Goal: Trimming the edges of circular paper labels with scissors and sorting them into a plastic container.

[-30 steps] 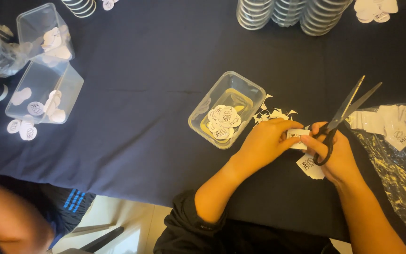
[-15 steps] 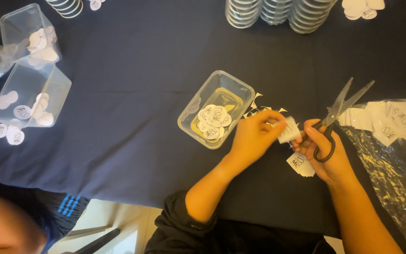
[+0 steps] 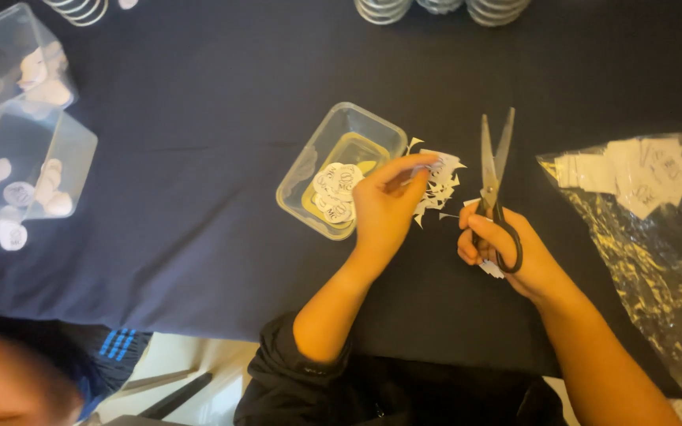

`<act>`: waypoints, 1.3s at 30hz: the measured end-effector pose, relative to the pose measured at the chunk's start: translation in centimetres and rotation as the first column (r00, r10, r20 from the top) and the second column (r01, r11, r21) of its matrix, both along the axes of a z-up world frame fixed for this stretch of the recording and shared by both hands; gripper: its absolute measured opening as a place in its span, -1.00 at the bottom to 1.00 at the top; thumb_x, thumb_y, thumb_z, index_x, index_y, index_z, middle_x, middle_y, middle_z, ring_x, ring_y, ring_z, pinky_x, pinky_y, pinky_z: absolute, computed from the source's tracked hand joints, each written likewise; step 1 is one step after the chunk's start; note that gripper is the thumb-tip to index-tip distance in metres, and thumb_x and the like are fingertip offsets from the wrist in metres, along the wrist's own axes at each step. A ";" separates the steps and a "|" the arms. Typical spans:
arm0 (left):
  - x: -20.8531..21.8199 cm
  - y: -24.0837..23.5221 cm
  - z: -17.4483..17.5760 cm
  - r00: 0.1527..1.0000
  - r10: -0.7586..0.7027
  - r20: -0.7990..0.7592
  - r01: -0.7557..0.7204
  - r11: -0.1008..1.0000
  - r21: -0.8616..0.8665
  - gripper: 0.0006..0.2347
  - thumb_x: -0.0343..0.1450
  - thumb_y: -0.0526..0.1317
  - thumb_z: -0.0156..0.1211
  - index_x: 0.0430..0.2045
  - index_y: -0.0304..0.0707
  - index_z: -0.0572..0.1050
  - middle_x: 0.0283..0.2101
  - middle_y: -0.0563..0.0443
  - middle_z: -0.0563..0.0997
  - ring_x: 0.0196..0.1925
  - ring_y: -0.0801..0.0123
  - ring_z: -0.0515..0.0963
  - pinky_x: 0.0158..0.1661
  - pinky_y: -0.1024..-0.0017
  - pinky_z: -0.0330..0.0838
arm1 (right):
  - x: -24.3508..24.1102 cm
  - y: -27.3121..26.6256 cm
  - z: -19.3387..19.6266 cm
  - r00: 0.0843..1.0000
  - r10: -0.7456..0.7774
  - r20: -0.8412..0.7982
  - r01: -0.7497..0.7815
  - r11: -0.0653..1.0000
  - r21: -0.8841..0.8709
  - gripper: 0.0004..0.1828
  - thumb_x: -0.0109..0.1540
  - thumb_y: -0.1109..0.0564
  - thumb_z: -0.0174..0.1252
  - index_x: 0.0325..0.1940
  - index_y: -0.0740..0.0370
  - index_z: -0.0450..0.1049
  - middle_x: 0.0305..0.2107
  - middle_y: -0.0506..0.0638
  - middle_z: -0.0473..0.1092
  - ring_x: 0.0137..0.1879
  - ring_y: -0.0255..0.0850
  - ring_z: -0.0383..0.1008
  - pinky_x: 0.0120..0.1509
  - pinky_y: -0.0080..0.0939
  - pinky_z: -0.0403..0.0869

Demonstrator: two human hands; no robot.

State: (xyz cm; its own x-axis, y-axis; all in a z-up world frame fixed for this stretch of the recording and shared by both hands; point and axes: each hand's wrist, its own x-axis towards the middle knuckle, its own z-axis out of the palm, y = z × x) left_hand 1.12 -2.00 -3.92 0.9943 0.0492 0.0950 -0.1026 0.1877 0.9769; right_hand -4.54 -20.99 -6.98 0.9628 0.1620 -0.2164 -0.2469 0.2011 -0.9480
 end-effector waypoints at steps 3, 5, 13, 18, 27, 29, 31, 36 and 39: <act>0.2 0.0 -0.4 0.999 0.050 0.021 -0.051 0.998 0.035 -0.82 0.44 -0.48 0.29 -0.16 -0.24 0.69 -0.13 -0.09 0.72 -0.13 0.49 0.64 -0.14 0.55 0.63 | -0.1 0.1 -0.3 0.999 -0.005 0.039 0.007 0.999 -0.041 -0.61 0.45 -0.03 0.01 -0.01 0.41 0.46 -0.68 0.14 0.35 -0.51 -0.13 0.45 -0.37 -0.27 0.44; 0.3 -0.1 -0.1 0.998 0.058 0.026 -0.059 0.997 0.039 -0.81 0.43 -0.47 0.32 -0.14 -0.22 0.70 -0.11 -0.09 0.72 -0.13 0.49 0.65 -0.14 0.55 0.63 | 0.1 0.1 -0.6 0.998 0.021 0.066 -0.016 0.997 -0.075 -0.64 0.43 0.00 0.03 -0.01 0.41 0.45 -0.67 0.16 0.39 -0.50 -0.12 0.48 -0.36 -0.26 0.47; -0.1 -0.4 0.4 0.993 0.115 -0.005 -0.115 0.993 0.032 -0.75 0.38 -0.47 0.41 -0.08 -0.28 0.68 -0.12 -0.14 0.72 -0.14 0.34 0.72 -0.14 0.53 0.65 | -0.8 1.3 -0.9 0.971 0.201 0.127 -0.161 0.949 -0.270 -0.71 0.33 0.02 0.19 -0.18 0.35 0.54 -0.74 0.11 0.48 -0.56 -0.18 0.49 -0.37 -0.26 0.51; 0.5 -0.2 -0.7 0.987 0.155 0.052 -0.161 0.978 0.134 -0.75 0.35 -0.41 0.47 -0.11 -0.22 0.69 -0.16 -0.07 0.72 -0.14 0.39 0.70 -0.10 0.53 0.61 | -1.2 1.5 -0.6 0.968 0.210 0.135 -0.171 0.952 -0.253 -0.74 0.33 0.02 0.18 -0.25 0.28 0.56 -0.77 0.06 0.47 -0.58 -0.21 0.47 -0.36 -0.27 0.48; 0.1 -0.4 2.1 0.990 0.141 0.019 -0.141 0.990 0.019 -0.77 0.47 -0.50 0.16 -0.03 -0.24 0.47 -0.07 0.02 0.38 -0.04 0.32 0.59 -0.08 0.45 0.66 | -1.2 1.5 0.1 0.980 0.185 0.067 -0.159 0.946 -0.284 -0.68 0.34 -0.01 0.18 -0.27 0.32 0.59 -0.77 0.09 0.48 -0.58 -0.18 0.51 -0.32 -0.23 0.50; 0.2 -0.3 1.1 0.991 0.133 0.008 -0.133 0.991 0.027 -0.81 0.46 -0.50 0.16 -0.11 -0.25 0.47 -0.08 0.03 0.37 -0.05 0.29 0.60 -0.09 0.43 0.67 | -1.2 1.6 0.1 0.979 0.195 0.059 -0.172 0.947 -0.272 -0.67 0.34 -0.01 0.17 -0.28 0.32 0.58 -0.77 0.08 0.47 -0.59 -0.17 0.52 -0.32 -0.22 0.51; 0.2 -0.2 0.1 0.992 0.124 -0.006 -0.123 0.992 0.035 -0.85 0.45 -0.50 0.16 -0.20 -0.27 0.46 -0.09 0.05 0.35 -0.06 0.26 0.61 -0.10 0.41 0.69 | -1.3 1.7 0.0 0.978 0.204 0.049 -0.185 0.948 -0.259 -0.66 0.35 -0.02 0.16 -0.29 0.33 0.58 -0.78 0.08 0.46 -0.59 -0.16 0.53 -0.33 -0.21 0.52; 0.3 -0.3 -0.8 0.992 0.128 0.007 -0.128 0.988 0.092 -0.84 0.45 -0.45 0.22 -0.40 -0.17 0.38 -0.21 0.13 0.38 -0.07 0.39 0.55 -0.14 0.48 0.48 | -1.3 1.9 -0.5 0.977 0.208 0.047 -0.187 0.942 -0.277 -0.68 0.36 0.00 0.14 -0.27 0.32 0.57 -0.77 0.09 0.46 -0.58 -0.15 0.54 -0.35 -0.21 0.53; 0.4 -0.1 -0.5 0.986 0.155 -0.057 -0.153 0.987 0.041 -0.83 0.45 -0.41 0.23 -0.33 -0.11 0.35 -0.24 0.20 0.40 -0.15 0.54 0.47 -0.21 0.60 0.39 | -1.3 1.7 -1.0 0.977 0.208 0.053 -0.186 0.943 -0.275 -0.69 0.37 0.02 0.11 -0.28 0.32 0.56 -0.77 0.08 0.46 -0.60 -0.16 0.53 -0.39 -0.21 0.53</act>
State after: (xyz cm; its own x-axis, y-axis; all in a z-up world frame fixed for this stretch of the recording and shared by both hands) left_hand 1.51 -2.08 -4.43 0.9791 0.1995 0.0400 -0.0686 0.1384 0.9880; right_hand -5.85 -19.29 -7.95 0.9335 0.2969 -0.2010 -0.1767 -0.1068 -0.9784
